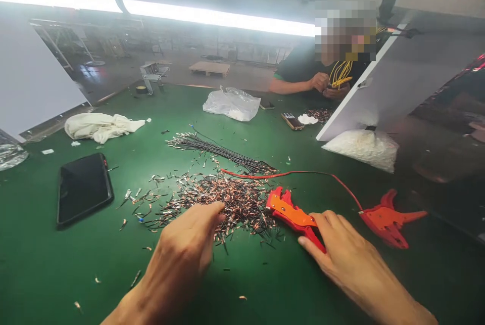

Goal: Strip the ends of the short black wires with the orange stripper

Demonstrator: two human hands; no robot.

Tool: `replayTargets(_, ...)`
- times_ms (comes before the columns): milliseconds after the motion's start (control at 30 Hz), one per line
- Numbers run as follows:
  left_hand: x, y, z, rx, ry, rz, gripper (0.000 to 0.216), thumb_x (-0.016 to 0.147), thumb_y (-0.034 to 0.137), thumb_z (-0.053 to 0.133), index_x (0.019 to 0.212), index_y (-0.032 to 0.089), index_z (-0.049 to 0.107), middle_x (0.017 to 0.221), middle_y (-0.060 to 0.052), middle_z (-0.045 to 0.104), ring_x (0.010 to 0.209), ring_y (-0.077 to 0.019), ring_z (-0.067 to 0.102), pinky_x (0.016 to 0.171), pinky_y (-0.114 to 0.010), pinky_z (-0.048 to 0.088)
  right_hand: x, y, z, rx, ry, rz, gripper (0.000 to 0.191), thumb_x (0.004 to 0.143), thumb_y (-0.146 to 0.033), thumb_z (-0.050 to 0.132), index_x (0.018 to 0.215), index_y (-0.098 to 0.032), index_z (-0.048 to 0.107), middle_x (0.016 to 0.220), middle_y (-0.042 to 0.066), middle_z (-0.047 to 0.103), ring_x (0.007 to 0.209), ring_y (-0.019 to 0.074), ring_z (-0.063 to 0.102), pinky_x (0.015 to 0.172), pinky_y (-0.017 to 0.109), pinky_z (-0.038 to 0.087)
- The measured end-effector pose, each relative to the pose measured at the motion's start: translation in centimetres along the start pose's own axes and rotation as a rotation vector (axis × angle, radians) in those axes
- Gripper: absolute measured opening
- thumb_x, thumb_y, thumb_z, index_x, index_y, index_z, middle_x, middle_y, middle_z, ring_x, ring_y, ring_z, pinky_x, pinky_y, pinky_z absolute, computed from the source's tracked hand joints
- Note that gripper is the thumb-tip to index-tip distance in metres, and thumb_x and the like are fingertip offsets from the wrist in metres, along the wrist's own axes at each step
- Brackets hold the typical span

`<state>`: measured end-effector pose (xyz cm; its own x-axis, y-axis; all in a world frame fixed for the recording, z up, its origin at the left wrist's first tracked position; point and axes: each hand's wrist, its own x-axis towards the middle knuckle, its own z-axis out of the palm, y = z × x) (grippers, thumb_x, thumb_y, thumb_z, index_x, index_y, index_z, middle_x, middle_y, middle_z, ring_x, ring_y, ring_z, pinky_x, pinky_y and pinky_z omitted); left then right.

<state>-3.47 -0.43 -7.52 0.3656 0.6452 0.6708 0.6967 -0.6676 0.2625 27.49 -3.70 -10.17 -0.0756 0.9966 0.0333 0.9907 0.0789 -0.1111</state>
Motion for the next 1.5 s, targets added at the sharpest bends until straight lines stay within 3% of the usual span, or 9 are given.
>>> replayTargets(100, 0.2, 0.2, -0.3, 0.001, 0.024, -0.029, 0.013, 0.098, 0.012, 0.051, 0.107, 0.013, 0.06, 0.086, -0.004, 0.073, 0.073, -0.0117, 0.069, 0.07, -0.022, 0.052, 0.9, -0.1, -2.1, 0.293, -0.004, 0.117, 0.04, 0.092, -0.046, 0.04, 0.103, -0.014, 0.063, 0.094, 0.015, 0.063, 0.088, 0.0363, 0.062, 0.083, 0.057, 0.049)
replayTargets(200, 0.8, 0.8, -1.1, -0.104, 0.041, -0.022, 0.01, 0.096, 0.011, 0.053, 0.097, 0.015, 0.062, 0.077, -0.001, 0.07, 0.064, -0.0094, 0.064, 0.061, -0.02, 0.049, 1.2, -0.8, -4.2, 0.96, -0.149, 0.154, 0.047, 0.092, -0.06, 0.043, 0.102, -0.019, 0.065, 0.091, 0.011, 0.068, 0.088, 0.0313, 0.065, 0.082, 0.048, 0.052)
replayTargets(300, 1.5, 1.4, -2.0, -0.179, 0.03, -0.055, 0.012, 0.095, 0.009, 0.054, 0.09, 0.017, 0.062, 0.07, 0.002, 0.063, 0.06, -0.0091, 0.056, 0.056, -0.02, 0.045, 0.5, -2.8, -4.1, 1.633, -0.372, 0.075, 0.047, 0.093, -0.059, 0.048, 0.106, -0.019, 0.068, 0.099, 0.011, 0.073, 0.082, 0.0243, 0.069, 0.075, 0.038, 0.054)
replayTargets(433, 2.1, 1.6, -2.9, -0.236, 0.025, -0.15, 0.012, 0.094, 0.012, 0.055, 0.086, 0.019, 0.061, 0.068, 0.004, 0.061, 0.06, -0.0088, 0.054, 0.058, -0.021, 0.045, -0.7, -5.4, -1.4, 1.978, -0.629, 0.065, 0.038, 0.084, -0.046, 0.071, 0.103, -0.013, 0.071, 0.082, 0.007, 0.074, 0.071, 0.0165, 0.069, 0.068, 0.028, 0.052)
replayTargets(533, 2.2, 1.7, -3.2, -0.306, -0.025, -0.198, 0.012, 0.094, 0.014, 0.056, 0.085, 0.019, 0.062, 0.07, 0.004, 0.064, 0.062, -0.0076, 0.059, 0.06, -0.019, 0.047, -1.3, -6.3, 0.1, 2.135, -0.716, 0.079, 0.034, 0.082, -0.034, 0.074, 0.108, -0.011, 0.069, 0.083, 0.006, 0.072, 0.072, 0.0157, 0.068, 0.072, 0.033, 0.055)
replayTargets(633, 2.3, 1.8, -3.4, -0.356, -0.056, -0.238, 0.012, 0.093, 0.014, 0.057, 0.083, 0.02, 0.062, 0.07, 0.005, 0.064, 0.061, -0.0065, 0.06, 0.058, -0.016, 0.046, -1.5, -6.7, 0.5, 2.235, -0.771, 0.029, 0.032, 0.083, -0.028, 0.073, 0.111, -0.012, 0.068, 0.083, 0.006, 0.071, 0.07, 0.0166, 0.068, 0.076, 0.042, 0.057)
replayTargets(800, 2.8, 2.1, -3.7, -0.455, -0.13, -0.291, 0.016, 0.091, 0.016, 0.056, 0.077, 0.019, 0.064, 0.067, 0.004, 0.065, 0.059, -0.0065, 0.059, 0.054, -0.015, 0.046, -1.6, -6.7, 0.4, 2.223, -0.787, 0.023, 0.032, 0.081, -0.025, 0.076, 0.11, -0.013, 0.07, 0.084, 0.007, 0.074, 0.07, 0.0127, 0.069, 0.065, 0.022, 0.051)
replayTargets(1267, 3.4, 2.1, -4.3, -0.577, -0.375, -0.536, 0.026, 0.088, 0.03, 0.051, 0.069, 0.018, 0.063, 0.058, 0.003, 0.054, 0.054, -0.0097, 0.046, 0.049, -0.02, 0.036, -1.4, -6.9, 0.3, 2.142, -0.831, -0.06, 0.025, 0.08, -0.029, 0.077, 0.1, -0.015, 0.071, 0.08, 0.004, 0.07, 0.064, 0.0086, 0.062, 0.063, 0.018, 0.049)
replayTargets(1500, 3.3, 2.1, -4.4, -0.655, -0.483, -0.618, 0.027, 0.086, 0.034, 0.048, 0.067, 0.018, 0.059, 0.057, 0.004, 0.045, 0.053, -0.0107, 0.039, 0.048, -0.023, 0.031, -1.6, -6.9, 0.9, 2.092, -0.863, -0.067, 0.04, 0.078, -0.048, 0.079, 0.092, -0.013, 0.066, 0.068, -0.002, 0.056, 0.054, 0.0062, 0.047, 0.052, 0.016, 0.041)
